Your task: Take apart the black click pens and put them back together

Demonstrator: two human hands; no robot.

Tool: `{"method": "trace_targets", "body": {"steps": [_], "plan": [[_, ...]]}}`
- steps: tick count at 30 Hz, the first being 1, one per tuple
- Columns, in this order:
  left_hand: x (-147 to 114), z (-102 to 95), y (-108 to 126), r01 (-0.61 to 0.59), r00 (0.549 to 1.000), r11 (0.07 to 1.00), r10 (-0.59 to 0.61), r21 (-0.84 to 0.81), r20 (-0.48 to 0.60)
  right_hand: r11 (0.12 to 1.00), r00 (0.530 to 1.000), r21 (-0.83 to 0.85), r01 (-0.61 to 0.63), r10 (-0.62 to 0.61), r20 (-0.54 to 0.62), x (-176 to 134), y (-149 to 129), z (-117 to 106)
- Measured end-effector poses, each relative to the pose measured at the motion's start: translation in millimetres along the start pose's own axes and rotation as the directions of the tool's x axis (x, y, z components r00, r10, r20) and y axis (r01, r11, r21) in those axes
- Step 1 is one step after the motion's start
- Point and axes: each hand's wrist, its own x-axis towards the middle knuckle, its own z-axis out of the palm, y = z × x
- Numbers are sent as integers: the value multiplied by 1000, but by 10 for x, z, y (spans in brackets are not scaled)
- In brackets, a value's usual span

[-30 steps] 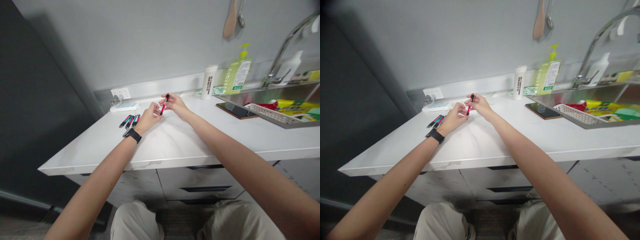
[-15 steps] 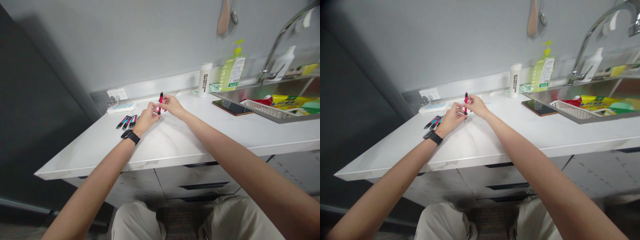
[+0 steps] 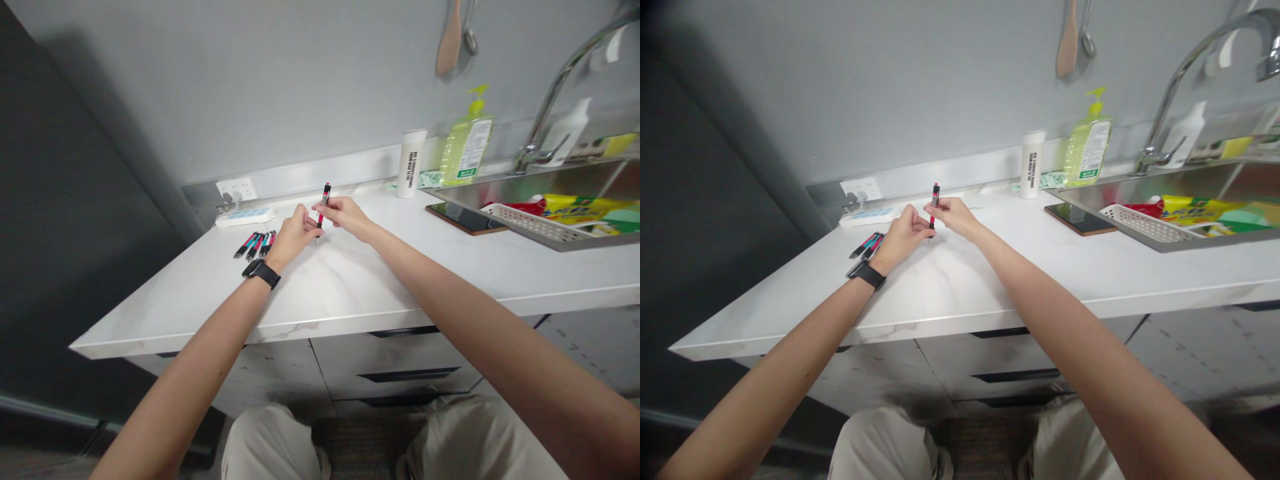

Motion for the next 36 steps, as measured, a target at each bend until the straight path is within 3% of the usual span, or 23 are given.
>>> {"method": "trace_targets", "body": {"steps": [3, 7, 12, 17, 23, 26, 29, 32, 36], "plan": [[0, -3, 2, 1, 1000, 1000, -1, 3, 1, 1000, 999, -18, -6, 7, 45, -15, -6, -3], [-4, -9, 18, -2, 1000, 1000, 2, -7, -7, 997, 999, -73, -29, 28, -15, -11, 13, -2], [-4, -11, 60, -8, 1000, 1000, 8, 22, -11, 1000, 995, 23, -20, 18, 95, -27, -15, -5], [-4, -12, 62, -12, 1000, 999, 13, 40, -20, 997, 999, -50, -53, 53, 0, -17, -6, -1], [-5, -3, 45, -20, 1000, 1000, 20, 20, 14, 995, 993, -74, -62, 68, 92, -4, 59, -4], [-6, 0, 60, 2, 1000, 998, -2, 69, 10, 986, 997, -151, -74, 79, 25, 7, 97, 0], [-4, 5, 68, 3, 1000, 997, -4, 75, 11, 992, 995, -86, -97, 98, 6, -6, 66, 3], [1, 8, 50, -10, 1000, 999, 10, 42, 12, 996, 993, 6, -94, 93, 73, -26, 2, -3], [2, 6, 32, -21, 1000, 999, 21, 39, 5, 995, 998, -87, -57, 58, 0, -5, 11, -6]]}}
